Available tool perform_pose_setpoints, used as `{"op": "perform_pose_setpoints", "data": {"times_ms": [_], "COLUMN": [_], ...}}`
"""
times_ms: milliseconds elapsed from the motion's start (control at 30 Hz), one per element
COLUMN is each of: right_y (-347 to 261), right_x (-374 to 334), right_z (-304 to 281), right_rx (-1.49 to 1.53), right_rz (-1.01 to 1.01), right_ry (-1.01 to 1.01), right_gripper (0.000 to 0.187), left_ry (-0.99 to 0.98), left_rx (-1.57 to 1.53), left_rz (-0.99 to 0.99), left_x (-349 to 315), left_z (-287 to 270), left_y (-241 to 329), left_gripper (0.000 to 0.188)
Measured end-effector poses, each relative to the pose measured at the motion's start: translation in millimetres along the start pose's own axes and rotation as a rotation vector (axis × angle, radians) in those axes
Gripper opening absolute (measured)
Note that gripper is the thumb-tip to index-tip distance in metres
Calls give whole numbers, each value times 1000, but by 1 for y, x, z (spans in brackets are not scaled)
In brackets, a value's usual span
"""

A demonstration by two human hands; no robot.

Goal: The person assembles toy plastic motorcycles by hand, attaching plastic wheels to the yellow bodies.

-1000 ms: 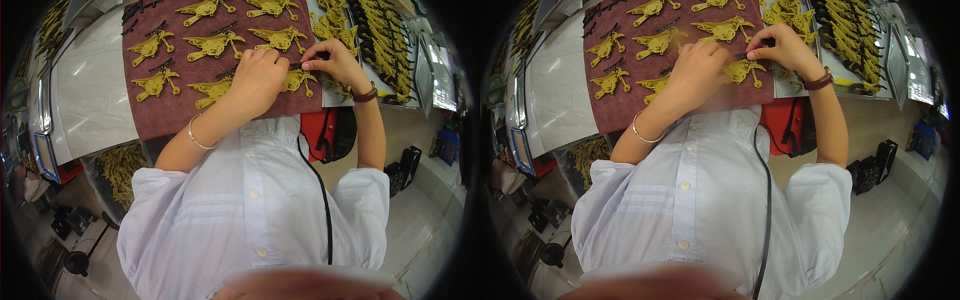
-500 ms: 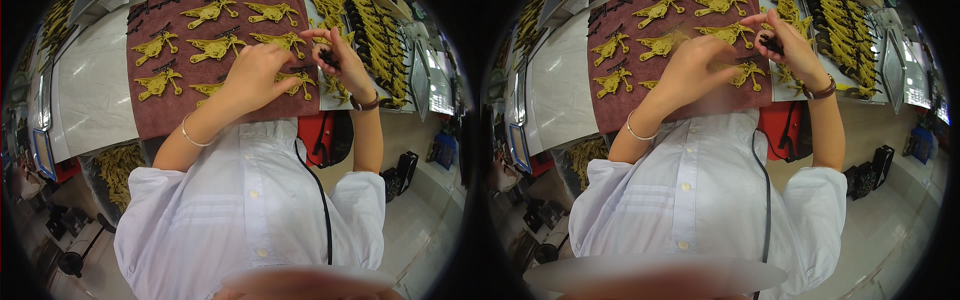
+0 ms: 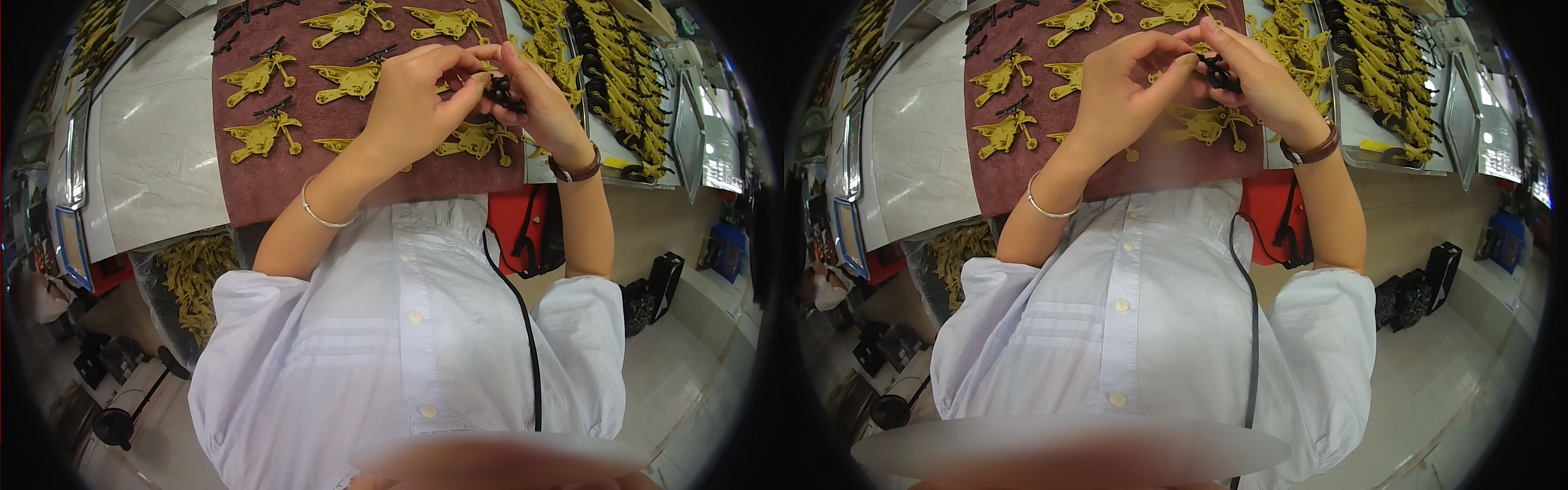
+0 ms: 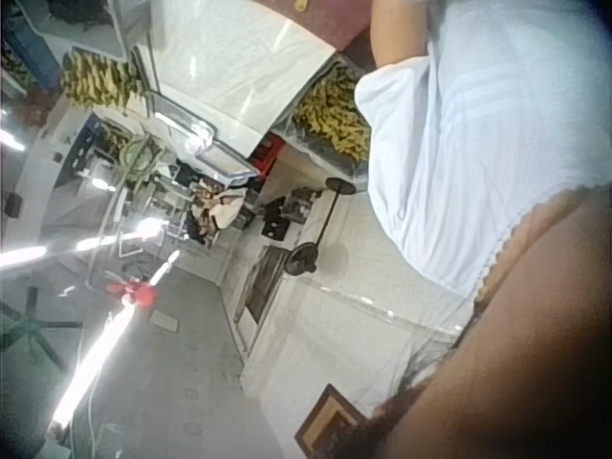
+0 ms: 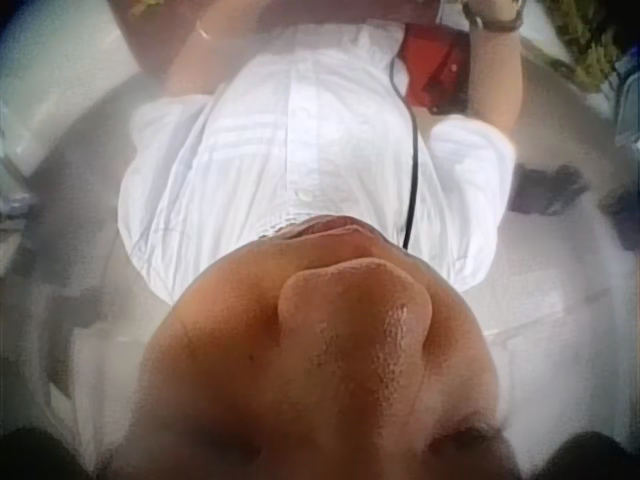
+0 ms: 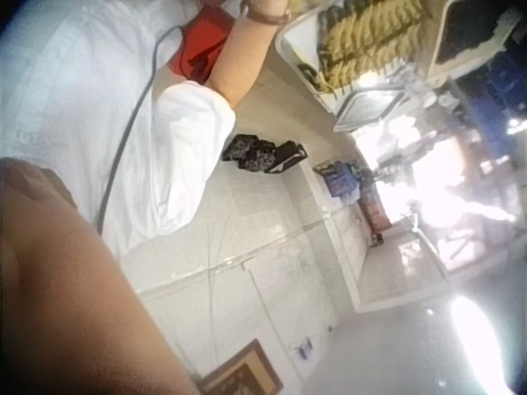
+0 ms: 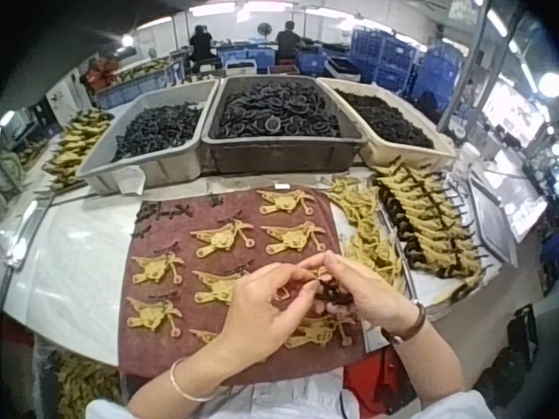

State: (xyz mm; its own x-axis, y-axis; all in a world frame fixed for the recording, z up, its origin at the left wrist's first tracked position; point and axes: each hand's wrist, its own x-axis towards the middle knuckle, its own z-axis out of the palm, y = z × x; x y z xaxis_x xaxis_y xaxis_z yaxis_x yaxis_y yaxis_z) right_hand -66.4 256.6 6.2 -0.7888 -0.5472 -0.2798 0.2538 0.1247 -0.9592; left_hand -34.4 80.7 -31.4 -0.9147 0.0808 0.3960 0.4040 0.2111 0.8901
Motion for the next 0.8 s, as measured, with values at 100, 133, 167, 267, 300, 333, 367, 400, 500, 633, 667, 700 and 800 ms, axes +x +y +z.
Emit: {"op": "perform_pose_setpoints", "data": {"times_ms": [100,133,167,267,300,333,367,400,500,633,667,700,800], "right_y": [14,15,14,17,19,21,23,25,34,27,28,26,6], "right_x": [7,6,5,7,9,12,16,19,30,32,36,38,47], "right_z": [-16,-16,-13,-17,-20,-23,-27,-29,-15,-9,-26,-39,-61], "right_rx": [324,325,254,166,150,150,303,456,712,660,348,36,-838], "right_rz": [45,45,-9,-98,-134,-134,-119,-103,-115,-97,-154,-209,-421], "right_ry": [-158,-158,-72,25,37,36,-12,-60,133,244,209,178,84], "right_gripper": [45,45,38,26,21,21,18,14,12,14,16,18,22], "left_ry": [38,52,54,78,111,143,143,146,165,98,102,8,-145], "left_rx": [22,41,42,87,69,50,51,24,-46,-104,-102,215,633], "left_rz": [-3,-11,-11,-57,-39,-21,-21,-37,-80,-109,-110,18,135], "left_x": [2,4,6,8,10,11,12,12,14,14,13,11,8], "left_z": [-5,-7,-10,-14,-12,-11,-8,-6,4,9,7,3,-3], "left_y": [3,5,7,8,7,6,5,4,0,-6,-9,-14,-31], "left_gripper": [17,17,17,17,15,14,14,14,15,17,17,22,35]}}
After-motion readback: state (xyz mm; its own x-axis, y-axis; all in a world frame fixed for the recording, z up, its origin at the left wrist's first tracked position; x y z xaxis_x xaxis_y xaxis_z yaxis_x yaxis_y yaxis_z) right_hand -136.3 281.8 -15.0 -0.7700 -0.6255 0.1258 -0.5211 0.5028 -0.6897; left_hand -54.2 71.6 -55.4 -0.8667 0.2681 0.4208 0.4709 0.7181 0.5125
